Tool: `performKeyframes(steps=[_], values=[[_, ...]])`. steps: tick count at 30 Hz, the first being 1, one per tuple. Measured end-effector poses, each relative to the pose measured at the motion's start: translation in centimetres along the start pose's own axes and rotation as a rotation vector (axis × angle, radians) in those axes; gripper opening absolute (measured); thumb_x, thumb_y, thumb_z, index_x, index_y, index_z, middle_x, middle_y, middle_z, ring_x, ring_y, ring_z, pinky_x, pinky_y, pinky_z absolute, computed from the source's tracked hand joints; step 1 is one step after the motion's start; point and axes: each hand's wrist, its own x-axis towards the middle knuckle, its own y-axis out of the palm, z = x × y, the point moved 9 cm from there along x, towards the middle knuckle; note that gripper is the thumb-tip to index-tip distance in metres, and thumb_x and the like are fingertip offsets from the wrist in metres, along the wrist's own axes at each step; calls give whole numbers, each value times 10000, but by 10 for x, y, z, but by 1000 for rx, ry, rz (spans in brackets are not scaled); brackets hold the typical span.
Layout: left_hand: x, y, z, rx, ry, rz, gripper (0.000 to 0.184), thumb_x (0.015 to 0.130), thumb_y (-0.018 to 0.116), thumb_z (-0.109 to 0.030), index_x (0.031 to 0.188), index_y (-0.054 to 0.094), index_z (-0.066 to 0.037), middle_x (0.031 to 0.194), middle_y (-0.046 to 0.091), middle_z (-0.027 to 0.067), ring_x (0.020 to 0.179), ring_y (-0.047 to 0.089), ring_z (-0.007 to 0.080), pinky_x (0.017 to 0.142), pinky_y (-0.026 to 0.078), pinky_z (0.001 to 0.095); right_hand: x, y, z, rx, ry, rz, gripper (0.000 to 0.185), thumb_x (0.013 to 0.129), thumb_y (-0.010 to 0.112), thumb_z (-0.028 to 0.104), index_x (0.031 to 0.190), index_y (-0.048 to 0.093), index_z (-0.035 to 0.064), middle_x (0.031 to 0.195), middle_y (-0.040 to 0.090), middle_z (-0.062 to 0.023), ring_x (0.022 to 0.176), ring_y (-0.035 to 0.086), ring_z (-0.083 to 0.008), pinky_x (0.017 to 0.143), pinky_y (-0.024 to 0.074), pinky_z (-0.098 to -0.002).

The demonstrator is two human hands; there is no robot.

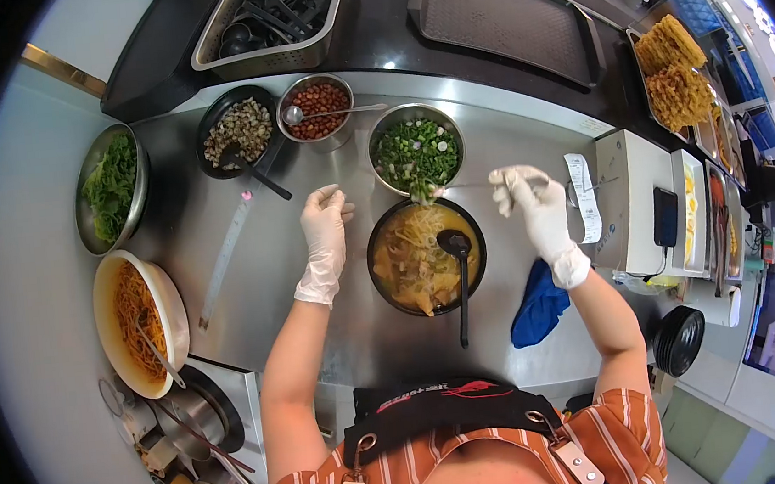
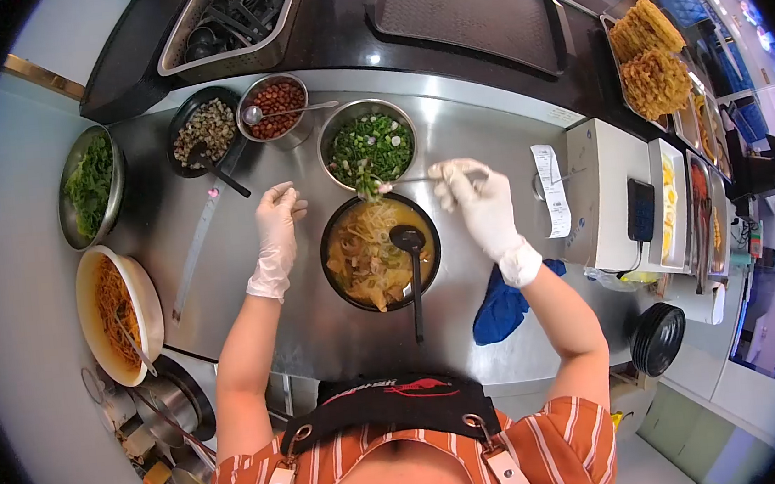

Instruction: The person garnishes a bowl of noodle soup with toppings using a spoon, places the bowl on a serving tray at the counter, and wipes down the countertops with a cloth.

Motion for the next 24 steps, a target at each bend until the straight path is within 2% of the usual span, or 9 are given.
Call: performKeyframes(steps=[1,3,5,7,10,15,21,23,24], values=[[-1,-2,1,-1,-1,0,230,922,583,-93,1120,567,22,944,616,92,749,619,159,666,507,274,-11,-2,-6,-1,1,0,135,951,558,80,986,630,-29,884,674,-93,666,577,-104,596,481,-247],[-3,-6,0,-25,4,-13,218,926,576,-90,1113,573,20,941,617,88,743,614,154,666,506,274,-47,28,28,-480,-638,228,139,885,617,51,1013,618,-1,883,660,-89,696,597,-159,610,495,-290],[-6,-6,-1,-26,0,-13,214,928,574,-92,1113,575,15,940,617,85,741,612,153,667,505,273,-83,59,28,-943,-1021,444,218,807,658,38,1020,616,23,885,641,-87,723,605,-220,626,505,-337],[-8,-5,0,-26,-6,-14,211,930,571,-93,1114,577,11,939,617,82,739,609,151,668,504,271,-82,61,28,-934,-998,443,255,787,658,44,1038,618,34,871,629,-80,714,593,-249,624,503,-355],[-9,4,0,-1,29,28,232,930,571,-95,1137,569,12,960,619,85,740,608,148,663,503,267,-48,45,45,-786,-940,158,186,809,652,54,993,639,31,840,635,-96,708,622,-269,632,517,-368],[-14,48,-2,36,-24,158,280,927,586,-127,1168,560,15,964,622,79,747,630,144,650,516,256,15,57,28,-623,-772,81,116,869,622,68,978,658,53,838,647,-107,698,638,-287,631,518,-357],[-5,72,0,-15,-17,192,270,886,608,-42,1129,517,33,935,644,95,748,651,152,645,531,249,35,73,-5,-513,-655,64,112,911,613,122,957,677,42,837,659,-112,681,646,-273,629,519,-320],[1,71,0,-75,12,183,314,864,590,4,1160,491,43,903,637,111,718,651,165,624,542,264,50,60,-37,-253,-203,32,130,919,617,140,977,683,44,851,671,-111,672,644,-233,631,515,-298],[0,72,-1,-73,13,186,314,864,590,4,1160,491,43,903,637,111,718,651,165,624,542,264,55,56,-37,-179,-220,-3,153,923,621,151,989,687,30,873,676,-108,675,637,-194,636,508,-284]])
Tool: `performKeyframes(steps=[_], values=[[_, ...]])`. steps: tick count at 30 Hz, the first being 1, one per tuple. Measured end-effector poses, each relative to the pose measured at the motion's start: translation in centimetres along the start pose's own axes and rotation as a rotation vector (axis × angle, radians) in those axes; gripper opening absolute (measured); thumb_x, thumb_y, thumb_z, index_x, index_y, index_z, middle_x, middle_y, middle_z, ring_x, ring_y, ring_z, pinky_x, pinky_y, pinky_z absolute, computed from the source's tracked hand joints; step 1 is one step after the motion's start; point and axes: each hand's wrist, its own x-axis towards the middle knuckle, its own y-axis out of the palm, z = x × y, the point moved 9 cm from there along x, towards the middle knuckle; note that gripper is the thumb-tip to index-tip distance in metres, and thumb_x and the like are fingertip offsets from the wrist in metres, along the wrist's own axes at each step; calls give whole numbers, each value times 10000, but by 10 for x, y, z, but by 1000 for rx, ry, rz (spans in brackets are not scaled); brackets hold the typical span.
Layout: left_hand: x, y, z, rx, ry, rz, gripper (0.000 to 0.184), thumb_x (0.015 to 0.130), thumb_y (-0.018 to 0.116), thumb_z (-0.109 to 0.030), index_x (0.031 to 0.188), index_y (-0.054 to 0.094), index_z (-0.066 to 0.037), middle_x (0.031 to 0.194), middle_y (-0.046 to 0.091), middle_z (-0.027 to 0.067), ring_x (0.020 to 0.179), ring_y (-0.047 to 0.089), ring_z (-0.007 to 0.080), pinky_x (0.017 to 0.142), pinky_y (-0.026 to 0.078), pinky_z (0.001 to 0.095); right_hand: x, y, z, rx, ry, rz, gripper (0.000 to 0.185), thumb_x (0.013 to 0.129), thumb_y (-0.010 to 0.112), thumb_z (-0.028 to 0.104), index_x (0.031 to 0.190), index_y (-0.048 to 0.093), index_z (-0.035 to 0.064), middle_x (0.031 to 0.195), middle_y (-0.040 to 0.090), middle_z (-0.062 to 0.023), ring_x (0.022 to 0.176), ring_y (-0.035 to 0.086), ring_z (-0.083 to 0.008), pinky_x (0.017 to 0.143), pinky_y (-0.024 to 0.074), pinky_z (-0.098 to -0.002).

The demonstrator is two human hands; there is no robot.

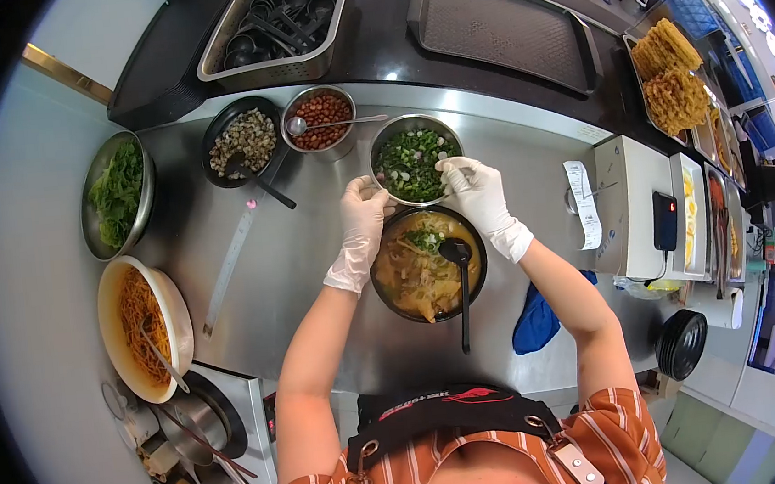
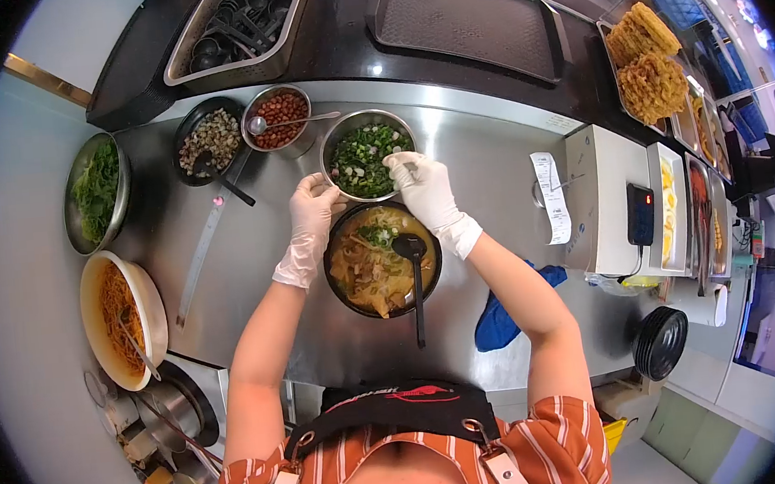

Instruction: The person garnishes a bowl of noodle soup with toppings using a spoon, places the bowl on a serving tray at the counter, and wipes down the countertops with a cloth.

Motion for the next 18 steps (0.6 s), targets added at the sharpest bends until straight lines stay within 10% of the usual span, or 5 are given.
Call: performKeyframes(steps=[8,18], values=[[0,-1,-3,53,-22,-16,273,849,594,12,1102,498,50,928,631,110,711,651,163,620,553,263,-34,-2,82,-708,-765,110,127,847,629,103,970,626,69,825,600,-64,752,609,-254,656,510,-366],[3,-2,0,35,-15,-40,258,834,600,14,1065,491,51,911,613,113,703,652,175,613,563,277,-28,-22,39,-321,-442,4,108,930,582,108,956,652,30,760,646,-85,625,612,-185,573,493,-305]])
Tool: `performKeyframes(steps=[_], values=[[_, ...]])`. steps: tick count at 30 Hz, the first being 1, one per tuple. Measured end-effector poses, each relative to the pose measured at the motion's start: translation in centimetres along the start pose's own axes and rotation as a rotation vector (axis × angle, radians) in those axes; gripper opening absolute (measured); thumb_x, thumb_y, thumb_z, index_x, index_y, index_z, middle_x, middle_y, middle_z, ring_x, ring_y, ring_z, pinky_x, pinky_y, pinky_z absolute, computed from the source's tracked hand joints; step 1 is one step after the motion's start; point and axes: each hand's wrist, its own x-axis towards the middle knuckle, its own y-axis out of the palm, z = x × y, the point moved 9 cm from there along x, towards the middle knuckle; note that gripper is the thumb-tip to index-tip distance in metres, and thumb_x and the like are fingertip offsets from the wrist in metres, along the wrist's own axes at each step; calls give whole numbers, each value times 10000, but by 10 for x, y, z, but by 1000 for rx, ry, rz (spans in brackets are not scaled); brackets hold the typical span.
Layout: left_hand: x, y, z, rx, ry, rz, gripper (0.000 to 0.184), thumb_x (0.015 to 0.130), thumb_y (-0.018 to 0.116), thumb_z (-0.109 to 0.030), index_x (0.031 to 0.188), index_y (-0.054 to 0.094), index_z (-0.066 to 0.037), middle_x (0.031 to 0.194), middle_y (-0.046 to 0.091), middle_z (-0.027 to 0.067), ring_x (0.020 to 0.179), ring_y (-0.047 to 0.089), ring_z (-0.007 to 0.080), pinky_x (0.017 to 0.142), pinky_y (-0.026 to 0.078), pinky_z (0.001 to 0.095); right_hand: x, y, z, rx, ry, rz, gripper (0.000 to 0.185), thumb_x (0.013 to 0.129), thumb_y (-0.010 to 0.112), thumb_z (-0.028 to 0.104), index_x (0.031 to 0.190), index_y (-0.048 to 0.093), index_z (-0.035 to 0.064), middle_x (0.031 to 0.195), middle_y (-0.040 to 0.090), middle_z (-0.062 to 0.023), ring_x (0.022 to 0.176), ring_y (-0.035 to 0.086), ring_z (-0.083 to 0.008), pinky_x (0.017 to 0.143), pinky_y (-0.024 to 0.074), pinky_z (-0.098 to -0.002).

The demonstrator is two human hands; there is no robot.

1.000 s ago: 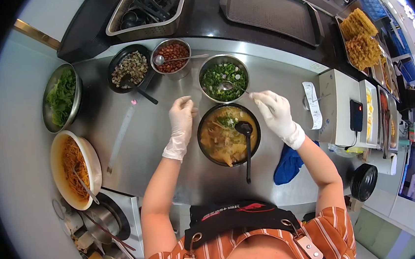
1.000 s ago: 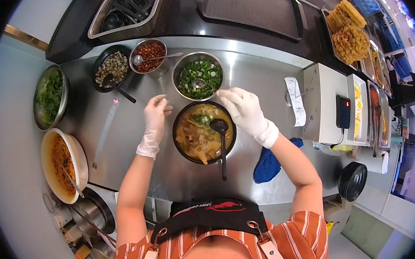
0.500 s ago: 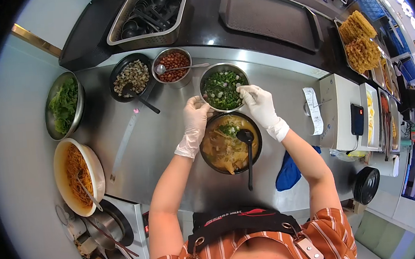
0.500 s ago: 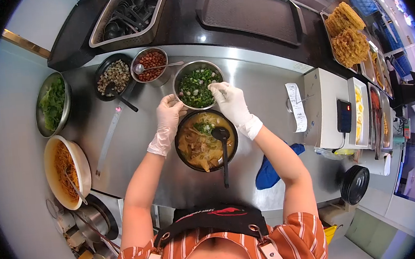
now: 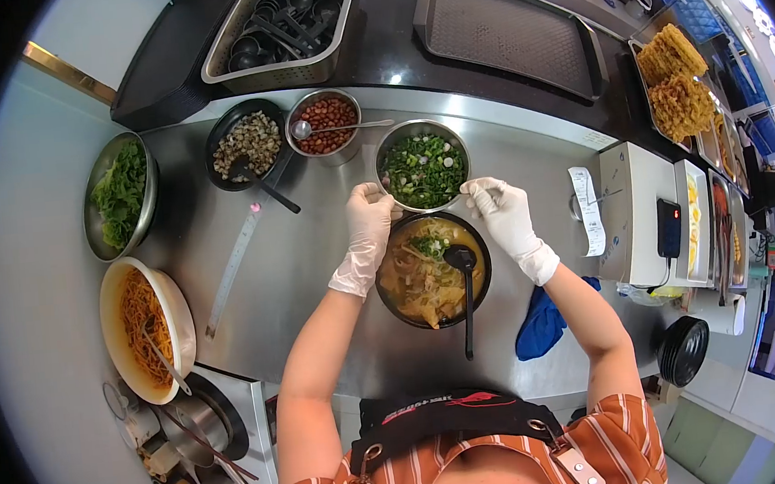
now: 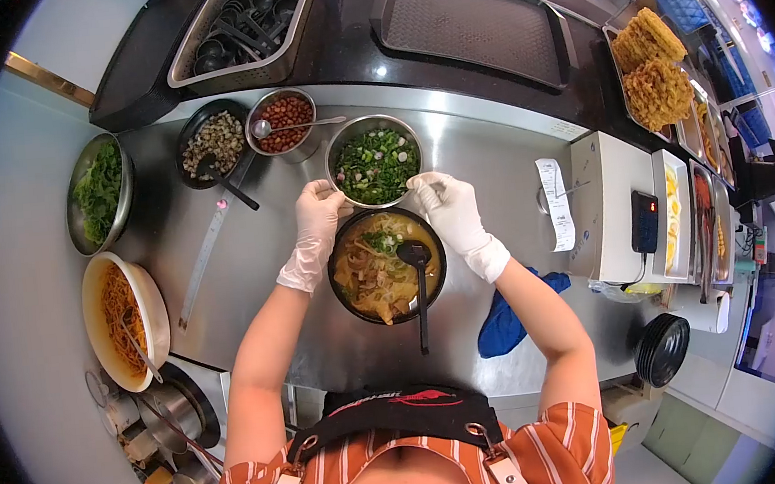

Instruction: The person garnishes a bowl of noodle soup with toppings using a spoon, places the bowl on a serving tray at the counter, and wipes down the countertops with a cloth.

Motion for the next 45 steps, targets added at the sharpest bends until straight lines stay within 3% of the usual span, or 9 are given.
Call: performKeyframes(steps=[2,7,21,23,26,33,35,37,45], values=[[2,1,1,-4,3,22,291,833,576,36,1107,483,61,945,596,136,723,646,192,592,559,292,-13,16,-61,478,641,6,167,971,542,121,936,653,0,726,653,-58,573,582,-106,519,461,-238],[-2,2,-3,4,-14,17,235,837,600,12,1046,496,47,916,621,119,701,652,175,621,565,279,-5,4,-69,565,681,-98,192,976,540,136,929,654,-11,710,640,-35,537,552,-72,491,449,-206],[-11,-36,-3,51,-2,-73,287,890,604,-62,1145,519,39,996,605,118,772,640,178,675,531,281,-51,-43,7,479,576,-57,144,934,577,85,987,643,-31,808,639,-64,640,577,-127,589,491,-260],[-13,-45,-2,44,3,-89,279,897,600,-70,1145,522,31,973,601,101,768,635,172,679,523,279,-59,-29,87,-155,-358,279,159,834,616,22,988,643,-10,843,643,-91,660,597,-204,612,511,-309],[-13,-61,1,28,13,-121,254,890,597,-55,1124,538,24,966,601,105,727,627,161,643,520,271,-70,-18,97,-298,-446,374,234,759,624,2,991,640,11,888,646,-120,714,623,-271,640,526,-349],[-10,-84,-5,-29,19,-190,224,909,567,-63,1114,542,21,948,605,97,721,628,160,640,521,270,8,-21,-33,218,294,-104,356,825,693,71,1164,597,15,1058,629,-151,924,623,-305,824,500,-346],[-5,-92,-6,-33,-5,-202,201,919,553,-63,1103,546,17,927,609,90,714,630,159,638,520,270,39,-50,-8,-369,17,-389,443,805,713,86,1218,567,26,1155,584,-166,1083,551,-319,943,438,-389],[6,-99,-7,-58,13,-220,185,930,544,-70,1093,548,17,913,611,89,712,632,158,626,521,272,72,-45,46,-470,-102,-442,490,785,720,85,1242,549,41,1176,565,-168,1154,492,-327,1001,386,-421],[51,-79,-28,-206,10,-211,249,955,505,-86,1161,484,51,979,600,111,794,652,182,697,555,294,152,171,19,-1036,-346,472,219,798,649,308,913,661,122,791,663,-39,928,567,-246,794,398,-400]])
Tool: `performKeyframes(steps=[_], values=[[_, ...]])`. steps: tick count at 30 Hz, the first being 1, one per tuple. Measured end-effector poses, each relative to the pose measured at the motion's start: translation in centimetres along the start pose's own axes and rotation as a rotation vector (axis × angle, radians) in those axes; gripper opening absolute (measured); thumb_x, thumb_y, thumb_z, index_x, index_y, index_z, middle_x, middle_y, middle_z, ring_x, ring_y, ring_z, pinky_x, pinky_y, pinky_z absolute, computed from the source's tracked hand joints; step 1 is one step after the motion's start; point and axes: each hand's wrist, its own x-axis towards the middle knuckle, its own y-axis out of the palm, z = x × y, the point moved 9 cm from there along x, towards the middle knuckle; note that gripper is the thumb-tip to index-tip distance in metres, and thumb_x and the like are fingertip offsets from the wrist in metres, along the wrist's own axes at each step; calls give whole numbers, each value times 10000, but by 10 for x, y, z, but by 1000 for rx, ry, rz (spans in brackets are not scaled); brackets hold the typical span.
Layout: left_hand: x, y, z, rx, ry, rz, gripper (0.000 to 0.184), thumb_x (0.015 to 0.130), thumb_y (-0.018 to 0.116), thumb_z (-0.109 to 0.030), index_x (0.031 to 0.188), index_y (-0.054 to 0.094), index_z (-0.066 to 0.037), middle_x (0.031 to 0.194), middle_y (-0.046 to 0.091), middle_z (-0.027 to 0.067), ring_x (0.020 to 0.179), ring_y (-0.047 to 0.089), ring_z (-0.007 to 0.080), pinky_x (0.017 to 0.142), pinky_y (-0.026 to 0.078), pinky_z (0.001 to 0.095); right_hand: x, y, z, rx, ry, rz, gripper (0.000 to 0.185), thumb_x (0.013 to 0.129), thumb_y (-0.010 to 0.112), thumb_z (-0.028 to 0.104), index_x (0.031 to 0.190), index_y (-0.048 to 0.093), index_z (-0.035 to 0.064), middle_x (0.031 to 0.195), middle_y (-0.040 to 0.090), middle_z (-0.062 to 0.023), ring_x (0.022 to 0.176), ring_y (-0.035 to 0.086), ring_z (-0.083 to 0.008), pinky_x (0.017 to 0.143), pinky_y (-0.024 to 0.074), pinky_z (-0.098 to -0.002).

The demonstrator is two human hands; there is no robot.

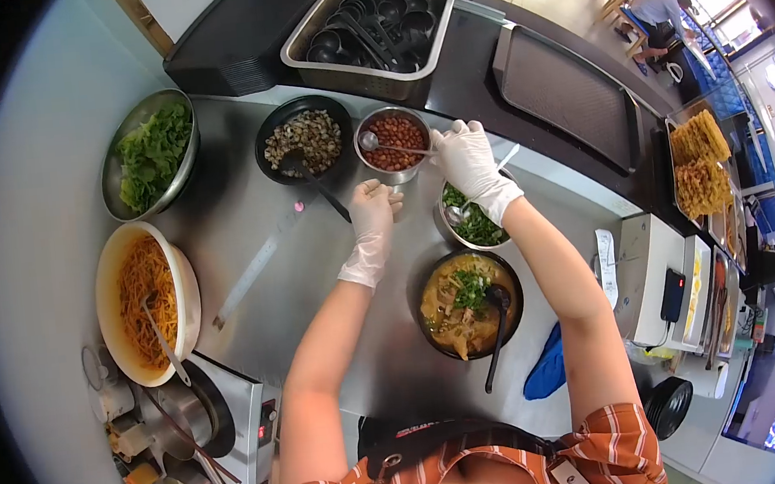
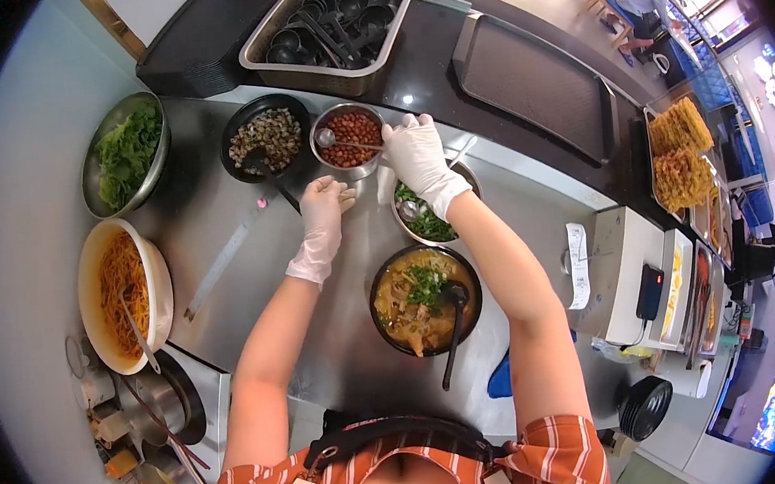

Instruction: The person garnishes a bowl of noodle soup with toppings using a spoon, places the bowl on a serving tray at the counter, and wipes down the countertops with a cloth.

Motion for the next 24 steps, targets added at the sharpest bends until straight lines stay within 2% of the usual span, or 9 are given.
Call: performKeyframes(steps=[3,6,10,13,16,17,20,22,24], values=[[21,3,-1,-65,35,-46,257,908,543,-46,1131,480,64,994,605,136,763,660,196,659,562,297,12,22,-5,124,54,159,202,810,638,315,815,702,123,798,672,-45,931,568,-243,819,393,-408],[27,6,-4,-114,56,-97,238,900,551,-43,1102,482,63,983,612,144,753,665,204,644,562,291,6,22,-6,177,61,165,192,811,643,301,762,728,136,824,683,-58,971,563,-255,843,389,-415],[27,10,-6,-127,38,-110,218,889,552,-29,1077,483,59,974,614,144,741,669,209,632,562,280,1,30,-6,173,32,152,164,804,653,288,824,741,151,775,682,-78,896,611,-263,811,418,-410],[28,9,-7,-156,50,-100,212,878,546,-5,1069,477,55,963,610,147,714,669,213,615,563,276,-1,-9,-31,450,164,-224,150,805,651,255,768,715,125,645,642,-91,626,636,-275,668,456,-403],[30,9,-4,-158,42,-84,214,869,542,15,1066,469,54,956,605,150,707,672,220,606,567,278,-7,-39,-28,305,109,-334,170,814,636,248,726,692,115,636,643,-90,641,642,-266,624,462,-385],[30,8,-4,-163,57,-93,210,867,543,21,1060,467,53,949,604,147,710,674,222,607,569,280,-3,-34,-19,124,61,-209,184,826,610,233,711,681,108,620,640,-93,643,650,-266,580,476,-376],[30,8,-4,-167,68,-92,200,865,546,28,1047,466,49,942,601,143,714,676,224,609,571,282,-14,-13,-6,113,25,-57,195,830,591,220,693,669,106,614,639,-95,637,657,-275,566,490,-390],[31,8,-5,-168,65,-89,194,864,547,29,1040,466,46,943,599,141,715,676,224,610,572,282,-22,-9,-3,270,60,-39,187,810,600,207,713,698,81,644,651,-135,647,660,-313,604,513,-408],[31,8,-4,-163,66,-83,198,865,551,29,1044,468,44,941,598,139,712,675,220,616,573,283,-28,4,-20,632,311,-19,148,793,642,191,791,740,81,656,643,-185,625,647,-325,611,500,-390]])
